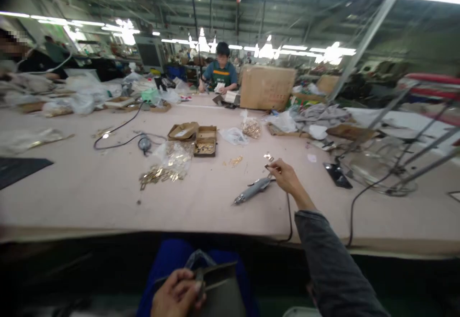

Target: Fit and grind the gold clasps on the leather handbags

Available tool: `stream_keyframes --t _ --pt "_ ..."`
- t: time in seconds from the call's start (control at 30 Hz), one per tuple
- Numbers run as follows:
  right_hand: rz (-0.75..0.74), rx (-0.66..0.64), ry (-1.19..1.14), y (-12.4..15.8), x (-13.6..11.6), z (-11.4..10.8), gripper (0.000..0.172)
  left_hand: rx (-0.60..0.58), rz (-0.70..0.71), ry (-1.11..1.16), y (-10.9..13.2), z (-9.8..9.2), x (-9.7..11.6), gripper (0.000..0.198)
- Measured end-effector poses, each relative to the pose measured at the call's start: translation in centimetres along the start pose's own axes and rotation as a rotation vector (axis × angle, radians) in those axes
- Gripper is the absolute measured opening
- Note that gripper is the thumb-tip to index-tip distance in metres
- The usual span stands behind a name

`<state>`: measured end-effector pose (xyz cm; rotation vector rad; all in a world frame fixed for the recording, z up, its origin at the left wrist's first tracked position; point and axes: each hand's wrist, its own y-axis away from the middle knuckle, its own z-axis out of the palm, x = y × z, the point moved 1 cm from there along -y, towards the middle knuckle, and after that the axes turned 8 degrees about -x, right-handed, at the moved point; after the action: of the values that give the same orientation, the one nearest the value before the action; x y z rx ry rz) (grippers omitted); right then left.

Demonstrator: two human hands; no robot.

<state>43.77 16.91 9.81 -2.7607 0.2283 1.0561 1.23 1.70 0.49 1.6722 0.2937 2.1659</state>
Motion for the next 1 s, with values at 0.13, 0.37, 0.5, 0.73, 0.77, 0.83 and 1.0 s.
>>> stream_keyframes --t 0.13,0.37,0.5,0.73,0.77,0.83,1.0 --pt "-0.221 -0.220 -0.403 7.5 -7.1 4.4 0.027 -0.055 -0.015 -0.058 0.7 0.2 0.7 0.040" --pt "-0.194 -0.732 -0.558 18.0 -13.8 12.9 0.021 -0.106 -0.071 0.024 0.7 -0.6 0.1 0.034" --pt "-0.093 -0.791 -0.448 18.4 -13.8 15.3 0.011 -0.154 -0.053 0.052 0.7 -1.1 -0.2 0.034" --pt "-0.006 -0.874 -0.478 18.7 -14.4 17.1 0.016 -0.173 -0.059 0.067 0.9 -1.8 -0.2 0.031" --pt "-0.016 -0.863 -0.473 18.9 -14.4 17.4 0.016 -0.175 -0.058 0.069 0.9 -1.8 -0.1 0.030" --pt "-0.043 -0.831 -0.449 19.2 -14.4 17.9 0.015 -0.178 -0.057 0.073 1.0 -1.9 -0.1 0.030" --pt "-0.094 -0.782 -0.404 19.3 -14.3 18.5 0.013 -0.184 -0.065 0.061 1.0 -1.9 0.1 0.030"
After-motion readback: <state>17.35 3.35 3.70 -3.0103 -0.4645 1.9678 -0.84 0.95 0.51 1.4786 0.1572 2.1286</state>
